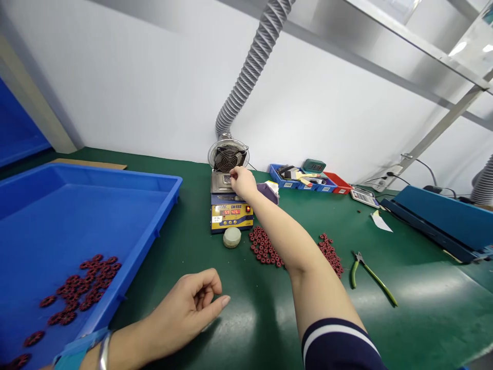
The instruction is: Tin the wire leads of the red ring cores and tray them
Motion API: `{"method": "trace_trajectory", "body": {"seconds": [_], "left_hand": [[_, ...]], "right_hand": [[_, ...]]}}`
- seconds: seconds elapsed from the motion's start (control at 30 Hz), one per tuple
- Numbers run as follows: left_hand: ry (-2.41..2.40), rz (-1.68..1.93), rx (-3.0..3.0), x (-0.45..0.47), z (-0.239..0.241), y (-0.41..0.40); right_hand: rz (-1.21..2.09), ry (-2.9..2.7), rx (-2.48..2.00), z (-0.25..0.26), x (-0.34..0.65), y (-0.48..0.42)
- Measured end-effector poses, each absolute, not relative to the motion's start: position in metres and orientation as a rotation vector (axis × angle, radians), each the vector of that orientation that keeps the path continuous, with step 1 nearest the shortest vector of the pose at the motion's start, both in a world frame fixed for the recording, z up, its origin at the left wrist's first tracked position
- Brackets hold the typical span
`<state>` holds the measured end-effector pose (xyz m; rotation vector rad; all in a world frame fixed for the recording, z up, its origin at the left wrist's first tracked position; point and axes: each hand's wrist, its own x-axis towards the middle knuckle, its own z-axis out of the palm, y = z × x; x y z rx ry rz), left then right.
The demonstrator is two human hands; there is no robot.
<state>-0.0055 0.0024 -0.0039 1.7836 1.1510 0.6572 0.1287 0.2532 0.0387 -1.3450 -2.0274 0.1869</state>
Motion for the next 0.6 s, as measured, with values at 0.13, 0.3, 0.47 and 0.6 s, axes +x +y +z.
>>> {"method": "trace_trajectory", "body": {"seconds": [0.13,0.3,0.47,0.6], "left_hand": [[1.154,0.655,1.791,-0.006,-0.004,0.003],[1.141,0.659,1.791,-0.007,-0.006,0.002],[1.146,0.672,1.774,-0.007,-0.005,0.002],[1.141,0.746,1.644,-0.006,-0.004,0.005]], "right_hand": [[0.134,-2.058,-1.373,0.032,0.122,0.256],[0.182,-2.028,-1.363,0.031,0.122,0.256],[0.367,-1.885,-1.307,0.041,0.128,0.243],[0.6,-1.785,-1.195,0.043,0.137,0.197]]}}
